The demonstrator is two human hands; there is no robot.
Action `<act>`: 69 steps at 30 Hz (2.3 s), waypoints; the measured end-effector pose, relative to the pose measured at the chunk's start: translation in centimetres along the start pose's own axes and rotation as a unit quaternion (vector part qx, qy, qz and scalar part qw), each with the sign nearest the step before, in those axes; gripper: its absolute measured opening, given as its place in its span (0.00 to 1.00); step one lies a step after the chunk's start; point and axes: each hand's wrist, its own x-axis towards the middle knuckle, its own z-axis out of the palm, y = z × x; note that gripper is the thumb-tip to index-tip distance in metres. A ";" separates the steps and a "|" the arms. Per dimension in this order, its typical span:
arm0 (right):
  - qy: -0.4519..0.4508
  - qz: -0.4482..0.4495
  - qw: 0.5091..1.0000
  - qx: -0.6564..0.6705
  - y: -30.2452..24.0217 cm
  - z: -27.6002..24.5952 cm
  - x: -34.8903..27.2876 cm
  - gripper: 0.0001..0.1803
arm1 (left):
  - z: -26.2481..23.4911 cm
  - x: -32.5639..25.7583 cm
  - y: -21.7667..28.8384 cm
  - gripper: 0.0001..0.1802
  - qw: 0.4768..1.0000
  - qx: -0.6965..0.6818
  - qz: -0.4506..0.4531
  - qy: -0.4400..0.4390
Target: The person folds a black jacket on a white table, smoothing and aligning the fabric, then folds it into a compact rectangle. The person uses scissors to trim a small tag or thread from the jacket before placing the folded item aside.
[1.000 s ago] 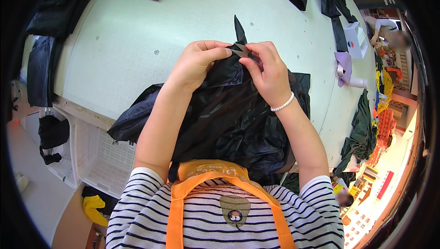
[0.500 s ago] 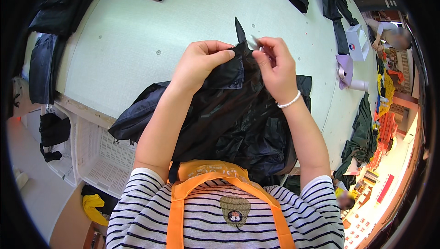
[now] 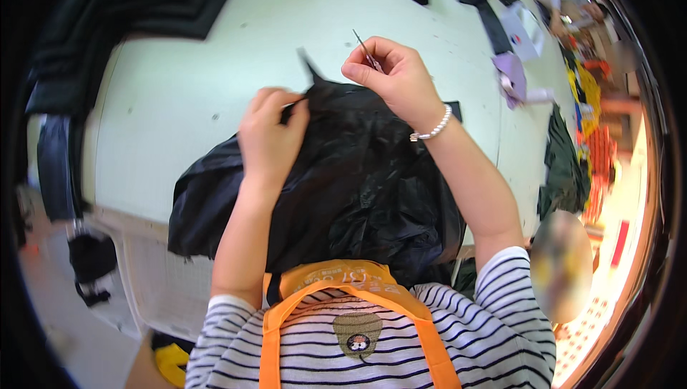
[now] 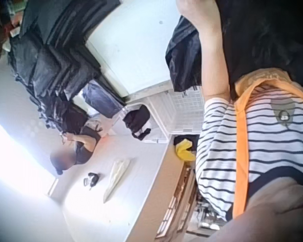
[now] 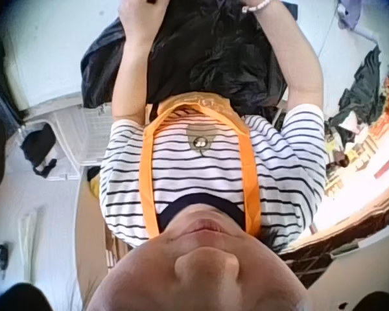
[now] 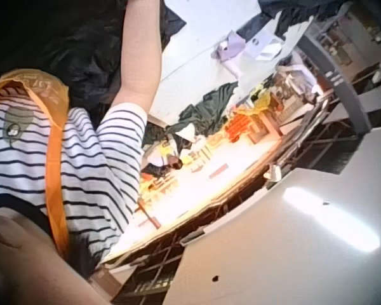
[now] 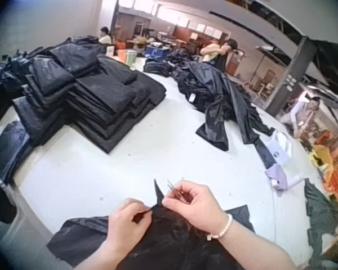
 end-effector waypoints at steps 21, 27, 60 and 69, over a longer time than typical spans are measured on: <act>0.342 0.203 0.914 0.075 27.0 -24.5 -20.0 0.12 | 16.5 -6.7 11.4 0.12 0.941 0.026 0.150 -0.303; 0.289 0.045 0.931 0.218 18.6 -24.4 -21.8 0.16 | 26.5 -9.1 13.6 0.27 0.860 -0.074 -0.169 -0.475; 0.205 -0.057 0.977 0.029 13.9 -20.0 -23.0 0.10 | 23.8 -7.9 18.7 0.13 0.846 -0.312 -0.358 -0.244; 0.216 -0.088 0.972 0.039 13.8 -19.7 -22.6 0.08 | 24.1 -8.1 19.0 0.12 0.850 -0.311 -0.357 -0.230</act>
